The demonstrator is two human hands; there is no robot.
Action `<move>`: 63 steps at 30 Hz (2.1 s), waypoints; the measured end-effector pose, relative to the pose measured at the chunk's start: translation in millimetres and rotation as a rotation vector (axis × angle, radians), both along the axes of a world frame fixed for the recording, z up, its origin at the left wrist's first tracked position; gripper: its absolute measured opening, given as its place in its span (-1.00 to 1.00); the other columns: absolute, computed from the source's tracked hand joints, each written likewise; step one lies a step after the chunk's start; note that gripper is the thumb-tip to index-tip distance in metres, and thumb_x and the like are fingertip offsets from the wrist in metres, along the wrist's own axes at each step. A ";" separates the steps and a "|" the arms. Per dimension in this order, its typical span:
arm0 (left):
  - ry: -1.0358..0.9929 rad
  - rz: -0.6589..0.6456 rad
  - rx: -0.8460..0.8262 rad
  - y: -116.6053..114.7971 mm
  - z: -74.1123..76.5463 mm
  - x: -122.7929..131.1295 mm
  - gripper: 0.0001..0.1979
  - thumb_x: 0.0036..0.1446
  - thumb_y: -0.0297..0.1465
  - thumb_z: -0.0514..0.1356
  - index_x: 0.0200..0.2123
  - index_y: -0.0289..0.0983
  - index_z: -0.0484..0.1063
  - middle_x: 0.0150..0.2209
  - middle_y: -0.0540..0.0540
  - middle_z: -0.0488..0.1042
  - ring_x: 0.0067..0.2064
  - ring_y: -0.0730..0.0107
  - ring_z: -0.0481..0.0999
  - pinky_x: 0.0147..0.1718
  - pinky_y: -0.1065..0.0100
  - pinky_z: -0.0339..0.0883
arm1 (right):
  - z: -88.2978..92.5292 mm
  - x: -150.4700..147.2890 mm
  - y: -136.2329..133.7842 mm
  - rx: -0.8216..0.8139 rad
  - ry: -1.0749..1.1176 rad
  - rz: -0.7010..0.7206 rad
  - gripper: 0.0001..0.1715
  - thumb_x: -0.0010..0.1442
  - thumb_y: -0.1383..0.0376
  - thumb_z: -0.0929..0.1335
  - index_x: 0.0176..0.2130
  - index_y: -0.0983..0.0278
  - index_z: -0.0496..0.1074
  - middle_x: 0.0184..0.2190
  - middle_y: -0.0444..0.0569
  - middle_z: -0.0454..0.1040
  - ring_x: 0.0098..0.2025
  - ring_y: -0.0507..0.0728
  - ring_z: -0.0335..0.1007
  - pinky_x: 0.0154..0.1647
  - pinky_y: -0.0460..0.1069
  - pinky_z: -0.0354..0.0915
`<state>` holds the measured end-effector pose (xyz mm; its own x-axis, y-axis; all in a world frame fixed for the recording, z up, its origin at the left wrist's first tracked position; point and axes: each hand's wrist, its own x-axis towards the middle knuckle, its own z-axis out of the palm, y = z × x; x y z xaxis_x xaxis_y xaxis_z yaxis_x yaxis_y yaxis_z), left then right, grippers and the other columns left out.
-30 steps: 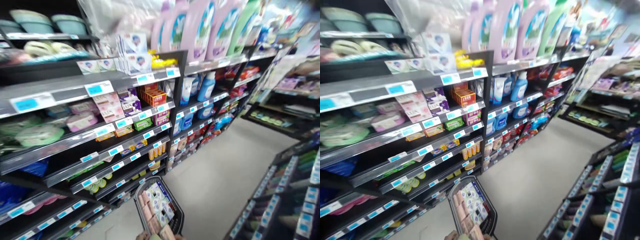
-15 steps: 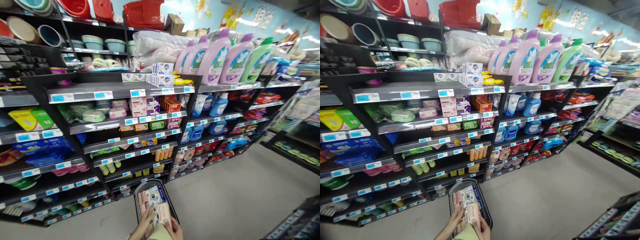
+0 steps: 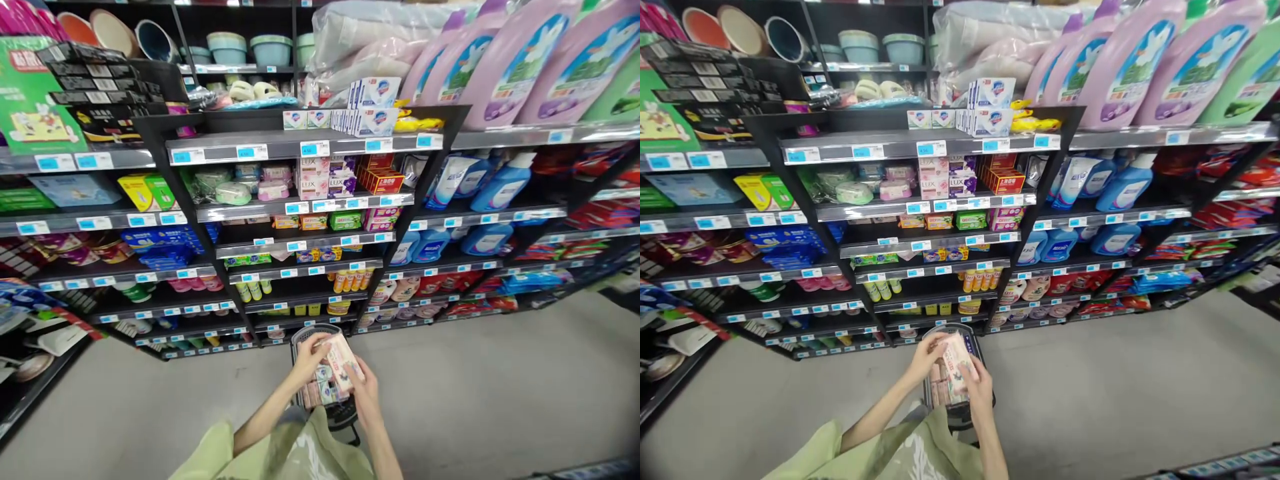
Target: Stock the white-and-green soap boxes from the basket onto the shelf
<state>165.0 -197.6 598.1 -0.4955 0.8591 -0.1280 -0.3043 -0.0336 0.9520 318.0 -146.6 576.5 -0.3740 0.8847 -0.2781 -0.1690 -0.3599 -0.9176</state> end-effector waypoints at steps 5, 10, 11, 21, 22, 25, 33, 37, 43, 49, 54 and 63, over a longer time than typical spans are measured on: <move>-0.130 0.231 0.035 -32.0 18.8 28.1 -0.55 -0.02 -0.11 0.48 -0.13 -0.23 0.54 -0.02 -0.19 0.55 -0.04 0.14 0.59 -0.18 0.22 0.59 | 19.9 -8.8 -5.1 0.022 0.056 -0.132 -0.31 0.01 -0.09 0.55 -0.03 0.27 0.49 -0.40 -0.08 0.57 -0.58 0.03 0.37 -0.69 -0.12 0.21; -0.090 0.251 0.009 -52.5 25.2 30.4 -0.50 -0.08 -0.07 0.50 -0.16 -0.27 0.59 -0.06 -0.21 0.58 -0.04 0.07 0.60 -0.13 0.11 0.60 | 30.6 -9.0 -8.8 -0.006 0.109 -0.143 -0.40 0.20 -0.19 0.39 -0.11 0.26 0.51 -0.35 -0.05 0.59 -0.57 0.05 0.38 -0.66 -0.09 0.24; -0.086 0.252 0.005 -53.9 26.7 28.3 -0.50 -0.09 -0.06 0.50 -0.18 -0.27 0.60 -0.06 -0.20 0.59 -0.06 0.09 0.60 -0.13 0.12 0.59 | 33.1 -8.4 -8.8 0.009 0.108 -0.144 -0.38 0.21 -0.20 0.37 -0.11 0.27 0.53 -0.33 -0.03 0.60 -0.53 0.07 0.42 -0.61 -0.08 0.28; -0.149 0.129 -0.025 -45.6 45.6 17.6 -0.59 -0.01 -0.10 0.45 -0.34 -0.25 0.42 -0.35 0.01 0.50 -0.31 0.40 0.56 -0.22 0.28 0.59 | 35.8 -5.3 -4.5 0.119 0.073 -0.267 -0.32 0.30 -0.19 0.31 0.01 0.29 0.58 -0.21 0.03 0.64 -0.31 0.12 0.49 -0.35 -0.06 0.37; -0.105 0.103 -0.046 -43.4 45.6 14.7 -0.58 0.02 -0.06 0.43 -0.35 -0.25 0.39 -0.37 0.02 0.48 -0.36 0.41 0.55 -0.29 0.31 0.57 | 35.1 -4.7 -3.7 0.123 0.061 -0.257 -0.33 0.29 -0.17 0.32 0.01 0.30 0.59 -0.20 0.04 0.64 -0.31 0.12 0.48 -0.35 -0.06 0.36; 0.026 0.032 -0.087 -37.8 43.9 4.4 -0.52 0.09 0.05 0.34 -0.37 -0.23 0.32 -0.46 0.05 0.45 -0.48 0.42 0.50 -0.46 0.37 0.48 | 37.8 -3.5 -2.1 0.137 0.039 -0.223 -0.38 0.28 -0.15 0.34 -0.06 0.30 0.60 -0.20 0.05 0.64 -0.28 0.14 0.50 -0.31 -0.04 0.37; 0.293 -0.062 -0.110 -38.8 51.6 -2.0 -0.55 0.27 0.08 0.16 -0.35 -0.19 0.31 -0.54 0.05 0.46 -0.58 0.39 0.44 -0.53 0.39 0.33 | 40.7 -2.1 -0.9 0.184 0.006 -0.306 -0.55 0.25 -0.12 0.38 -0.23 0.21 0.41 -0.52 -0.19 0.44 -0.51 0.05 0.31 -0.51 -0.09 0.22; 0.388 -0.054 -0.152 -40.4 58.9 1.3 -0.54 0.34 0.06 0.07 -0.38 -0.19 0.31 -0.61 0.04 0.44 -0.61 0.38 0.41 -0.56 0.39 0.28 | 39.3 -2.3 -0.4 0.171 0.018 -0.254 -0.49 0.25 -0.15 0.36 -0.37 0.21 0.33 -0.58 -0.21 0.34 -0.54 0.03 0.19 -0.55 -0.09 0.13; 0.413 -0.009 -0.185 -39.7 62.0 0.4 -0.54 0.34 0.06 0.06 -0.41 -0.17 0.25 -0.65 0.09 0.38 -0.64 0.40 0.35 -0.57 0.41 0.23 | 49.0 -2.9 -2.0 0.186 0.022 -0.230 -0.41 0.27 -0.17 0.33 -0.49 0.21 0.22 -0.56 -0.21 0.25 -0.50 0.02 0.11 -0.50 -0.08 0.12; 0.788 0.067 -0.252 -40.9 65.2 -4.1 -0.54 0.37 -0.05 0.04 -0.51 -0.20 0.17 -0.62 0.10 0.24 -0.56 0.47 0.22 -0.52 0.42 0.03 | 45.5 5.0 -0.3 0.272 -0.121 -0.241 -0.38 0.33 -0.17 0.28 -0.51 0.19 0.13 -0.59 -0.25 0.15 -0.51 0.00 0.04 -0.51 -0.08 0.05; 0.938 0.069 -0.283 -40.6 69.1 -8.8 -0.60 0.39 -0.18 0.01 -0.51 -0.20 0.17 -0.62 0.10 0.21 -0.56 0.48 0.17 -0.50 0.38 -0.04 | 47.7 5.5 1.2 0.293 -0.161 -0.253 -0.37 0.33 -0.19 0.26 -0.51 0.18 0.11 -0.60 -0.26 0.08 -0.51 0.01 0.00 -0.52 -0.07 0.01; 0.621 0.146 -0.179 -31.6 67.4 -10.1 -0.52 0.31 0.01 0.11 -0.49 -0.21 0.19 -0.55 0.09 0.22 -0.50 0.46 0.22 -0.48 0.43 0.12 | 63.5 4.3 -3.3 0.345 -0.159 -0.339 -0.39 0.37 -0.15 0.24 -0.52 0.17 0.10 -0.61 -0.27 0.07 -0.53 0.01 -0.03 -0.51 -0.04 -0.03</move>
